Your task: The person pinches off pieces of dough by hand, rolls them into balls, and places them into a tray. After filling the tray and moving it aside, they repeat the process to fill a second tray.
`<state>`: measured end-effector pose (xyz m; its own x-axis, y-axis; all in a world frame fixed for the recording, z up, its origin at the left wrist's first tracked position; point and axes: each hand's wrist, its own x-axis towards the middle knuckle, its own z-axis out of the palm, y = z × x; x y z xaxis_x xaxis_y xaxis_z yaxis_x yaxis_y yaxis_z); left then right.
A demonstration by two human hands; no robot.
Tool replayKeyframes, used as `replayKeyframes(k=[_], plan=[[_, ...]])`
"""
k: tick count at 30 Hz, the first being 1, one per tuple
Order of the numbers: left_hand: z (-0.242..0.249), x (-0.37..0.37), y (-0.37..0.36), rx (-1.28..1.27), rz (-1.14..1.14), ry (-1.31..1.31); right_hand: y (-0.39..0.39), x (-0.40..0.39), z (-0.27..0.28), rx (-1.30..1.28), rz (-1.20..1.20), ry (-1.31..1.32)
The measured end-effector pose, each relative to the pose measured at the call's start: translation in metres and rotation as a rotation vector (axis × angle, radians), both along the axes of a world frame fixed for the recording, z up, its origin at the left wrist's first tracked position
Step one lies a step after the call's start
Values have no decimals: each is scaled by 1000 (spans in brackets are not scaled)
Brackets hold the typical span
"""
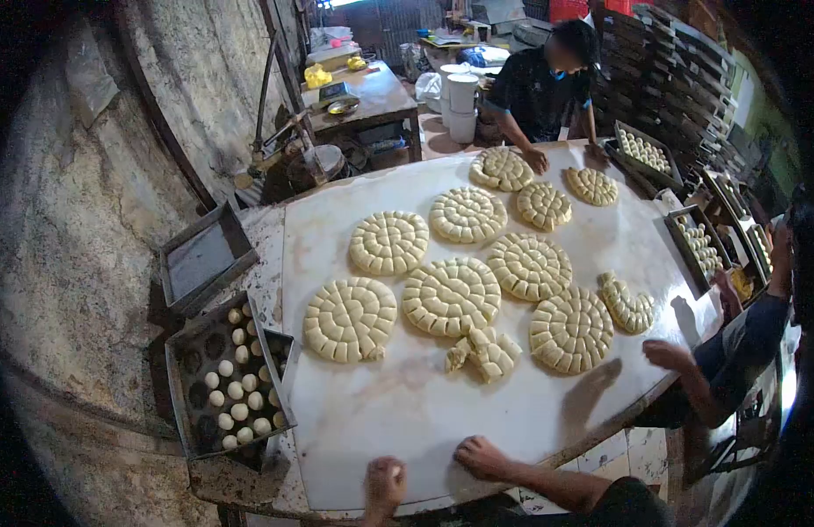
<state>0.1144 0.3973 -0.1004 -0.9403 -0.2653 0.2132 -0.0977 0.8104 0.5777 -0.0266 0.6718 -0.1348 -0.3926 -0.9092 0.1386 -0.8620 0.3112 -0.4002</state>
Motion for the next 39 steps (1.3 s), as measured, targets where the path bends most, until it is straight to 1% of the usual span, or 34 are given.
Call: replayKeyframes(k=[1,2,3,4,6,7,9,10,12,13,14,15,16,17,18,19,20,21,22,23,24,25,26,27,28,29,31,32,33,34,35,37,38,39], plan=[[-19,6,-28,23,-21,9,9,-28,18,137,69,91],[-23,-10,-41,24,-21,10,10,-54,14,341,17,43],[-16,-37,-52,-21,85,5,-4,-74,40,262,-169,51],[-8,-66,-59,-62,195,-4,-26,-88,35,10,-363,6],[-27,-94,-53,-118,311,20,-80,-84,36,-117,-478,-41],[-43,-99,-34,-135,331,68,-100,-69,10,-121,-434,-198],[-41,-64,2,-127,178,0,-96,-14,22,-141,-196,-243],[-18,-38,10,-74,-2,43,-82,6,16,-129,-136,-263],[-25,6,-14,-28,26,34,-28,8,-7,-110,85,-168],[-35,32,-33,13,-15,37,-12,-13,-8,-74,107,-235],[-34,27,-68,103,11,-192,-8,-41,-3,-43,118,-297],[-36,14,-85,-271,132,-63,-9,-63,0,203,15,-163],[-135,0,-108,-80,353,22,-28,-78,19,6,-128,132],[-96,-37,-98,-98,424,45,-61,-81,45,-193,-411,-1],[-45,-77,-87,-114,494,69,-89,-81,38,-268,-438,-46],[-10,-95,-61,21,468,68,-105,-72,24,-327,-459,-95],[-16,-94,-33,-65,459,-56,-109,-44,13,-313,-376,-103],[-4,-82,-12,-86,338,163,-110,-16,6,-312,-295,-107],[-18,-53,-1,-132,210,200,-99,3,44,-202,-107,-96],[-29,-31,1,-178,80,241,-85,9,47,-210,-92,-97],[-21,-19,-13,-185,99,245,-59,7,45,-223,-37,-134],[-10,-1,-33,-60,28,145,-35,-1,41,-232,18,-173],[-2,19,-53,68,-47,43,-18,-19,25,-190,-29,-105],[-53,24,-96,357,4,-450,-12,-33,10,-151,-82,-36],[-46,4,-105,15,188,-194,-24,-49,20,-51,-249,-19],[-33,-28,-109,-324,362,68,-47,-61,25,-51,-249,-17],[-20,-78,-92,-250,497,174,-89,-60,26,-204,-686,-163],[-20,-81,-71,-84,449,77,-89,-31,24,-171,-687,-173],[-51,-65,-47,-79,387,-181,-95,0,25,-169,-591,-140],[-35,-32,-27,-344,236,-61,-109,14,24,-194,-499,-96],[-36,-9,-33,-348,239,-51,-108,20,27,-202,-497,-88],[-36,39,-50,-318,-98,-186,-88,39,38,-277,-519,-130],[-26,54,-56,-306,-98,-183,-79,38,35,-223,-509,-134],[-14,64,-63,-158,-120,-170,-81,44,46,-218,-509,-122]])
